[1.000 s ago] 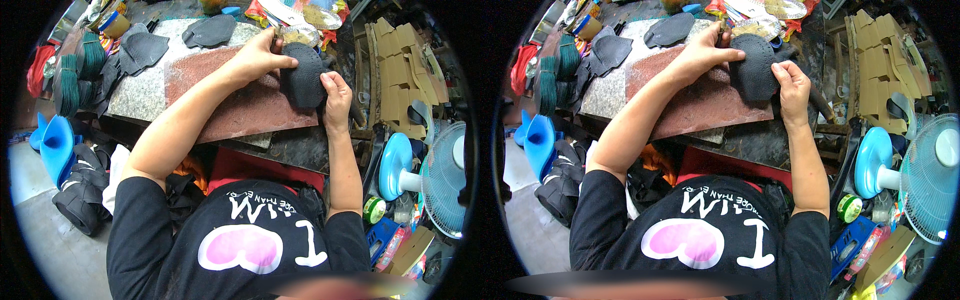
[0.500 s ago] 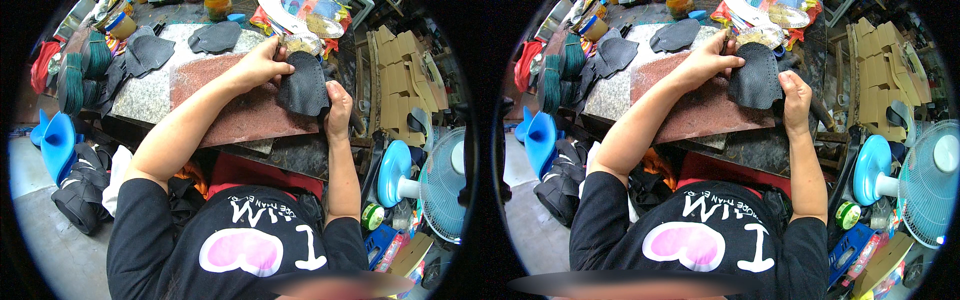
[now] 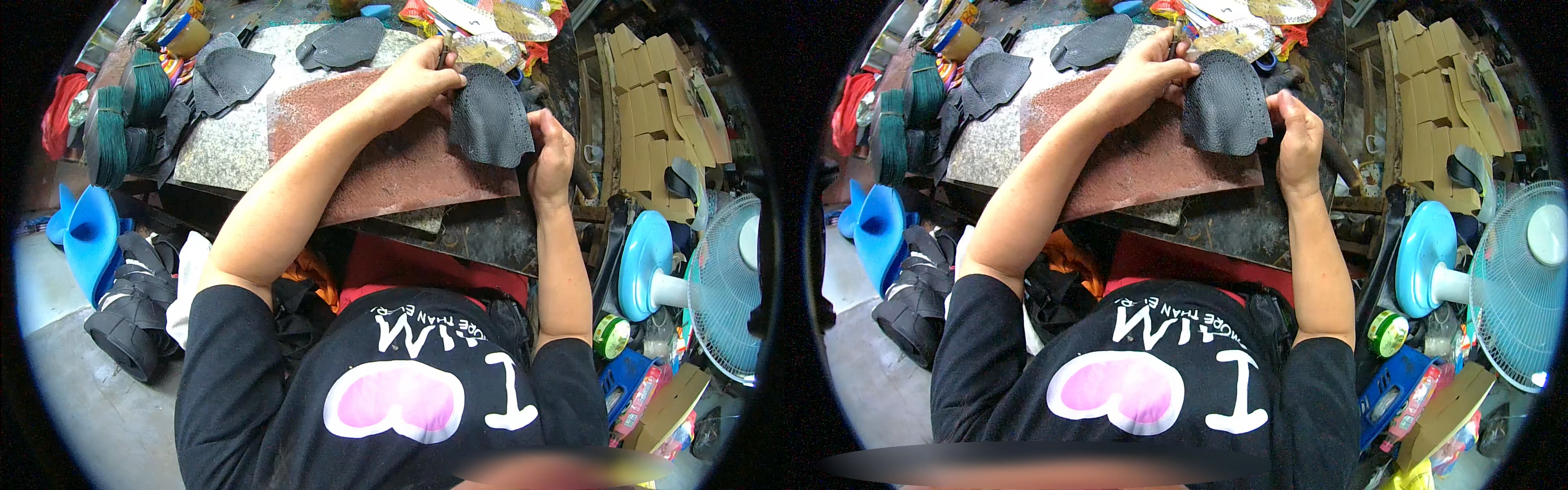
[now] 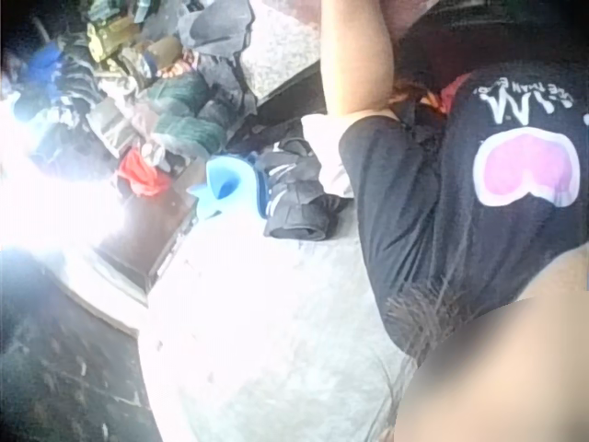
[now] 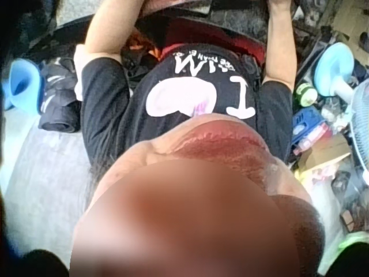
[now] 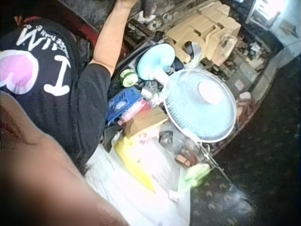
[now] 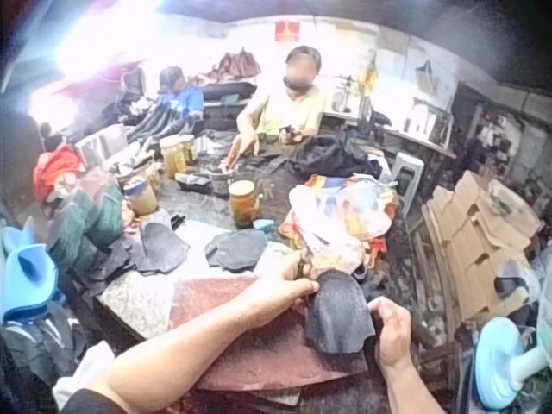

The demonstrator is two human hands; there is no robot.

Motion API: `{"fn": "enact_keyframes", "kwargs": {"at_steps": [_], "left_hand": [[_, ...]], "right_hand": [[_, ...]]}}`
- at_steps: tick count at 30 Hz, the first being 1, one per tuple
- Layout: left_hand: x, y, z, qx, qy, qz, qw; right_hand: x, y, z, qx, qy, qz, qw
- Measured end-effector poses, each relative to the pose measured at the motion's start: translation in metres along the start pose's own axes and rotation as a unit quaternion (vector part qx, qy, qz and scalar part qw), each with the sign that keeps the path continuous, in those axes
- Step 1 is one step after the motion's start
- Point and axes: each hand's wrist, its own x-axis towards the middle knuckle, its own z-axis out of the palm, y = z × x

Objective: The person repeatedly hammers a small black leather piece on a reddish work block, adjusting its position between strikes. The hands hold the leather with the left hand and strike with a hammer in the right hand, continuing the same action throughout the clip.

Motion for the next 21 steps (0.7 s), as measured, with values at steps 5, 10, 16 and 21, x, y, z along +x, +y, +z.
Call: {"fn": "enact_keyframes", "kwargs": {"at_steps": [5, 10, 16, 21], "left_hand": [[0.004, -0.008, -0.002, -0.016, -0.003, 0.010, 1.000], [0.012, -0.019, -0.001, 0.013, 0.012, 0.038, 0.999], [0.015, -0.029, -0.005, 0.006, 0.011, 0.072, 0.997], [0.018, -0.029, -0.010, 0.008, 0.004, 0.004, 1.000]], "right_hand": [[0.000, 0.000, -0.002, 0.001, -0.012, 0.022, 1.000], [0.003, 0.000, -0.008, 0.009, -0.044, 0.038, 0.998], [0.000, 0.001, -0.006, 0.036, -0.049, 0.008, 0.998], [0.001, 0.001, -0.001, -0.012, -0.042, -0.024, 0.999]]}}
